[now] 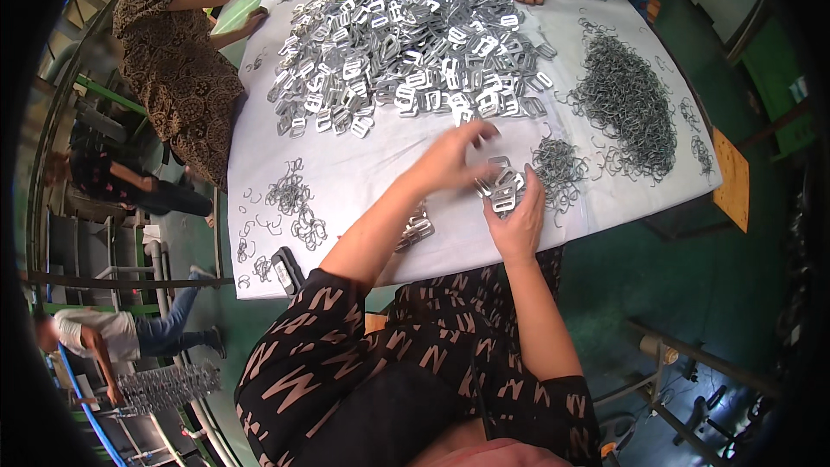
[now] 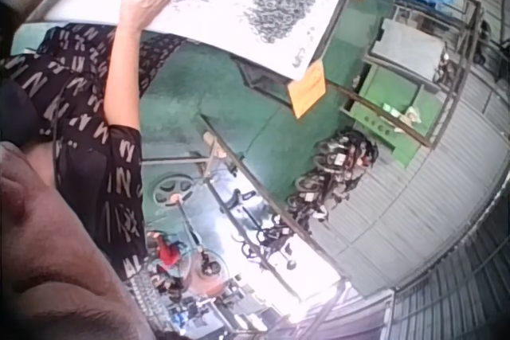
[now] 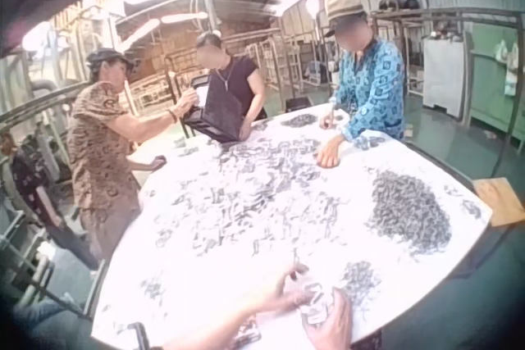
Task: The person sorts small metal parts on a white table, separating rectangular clips from tangled wire pieces. They pick up the clips and arrange them into neat stacks while other workers continue sorting in the background.
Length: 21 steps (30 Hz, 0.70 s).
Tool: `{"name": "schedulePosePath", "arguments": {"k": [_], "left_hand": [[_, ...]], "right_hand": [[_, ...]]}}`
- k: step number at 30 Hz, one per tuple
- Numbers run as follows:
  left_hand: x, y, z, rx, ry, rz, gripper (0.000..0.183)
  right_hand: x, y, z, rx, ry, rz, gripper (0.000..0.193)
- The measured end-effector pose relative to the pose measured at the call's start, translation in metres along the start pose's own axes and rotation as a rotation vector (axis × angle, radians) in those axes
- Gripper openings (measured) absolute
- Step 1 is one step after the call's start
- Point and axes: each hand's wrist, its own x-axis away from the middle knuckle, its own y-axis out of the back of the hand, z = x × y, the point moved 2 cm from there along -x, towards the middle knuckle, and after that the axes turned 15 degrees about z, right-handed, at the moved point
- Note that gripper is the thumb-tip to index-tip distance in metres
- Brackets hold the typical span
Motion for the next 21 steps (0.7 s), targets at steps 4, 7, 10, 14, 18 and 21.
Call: {"name": "schedulePosePath", "arguments": {"k": [4, 7, 10, 14, 18, 21], "left_hand": [[-0.016, 0.012, 0.042, -0.4, 0.274, -0.211, 0.033], [-0.018, 0.012, 0.053, -0.371, 0.309, -0.213, 0.032], [-0.017, 0.013, 0.051, -0.107, 0.397, -0.157, 0.022], [-0.017, 0.002, 0.018, 0.524, 0.162, 0.201, 0.01], [-0.012, -0.016, -0.001, 0.278, -0.03, 0.229, 0.014], [0.0, -0.007, -0.012, 0.201, 0.133, 0.042, 0.012]], "right_hand": [[0.0, -0.003, -0.002, 0.019, 0.043, -0.01, 0.076], [-0.001, -0.003, -0.001, 0.016, 0.057, -0.007, 0.075], [-0.001, 0.0, 0.003, 0.016, 0.041, 0.0, 0.078], [-0.001, 0.0, 0.002, -0.007, 0.006, -0.027, 0.084], [-0.003, 0.002, 0.007, -0.04, 0.023, -0.01, 0.082], [-0.001, -0.003, 0.0, 0.002, 0.013, 0.027, 0.074]]}}
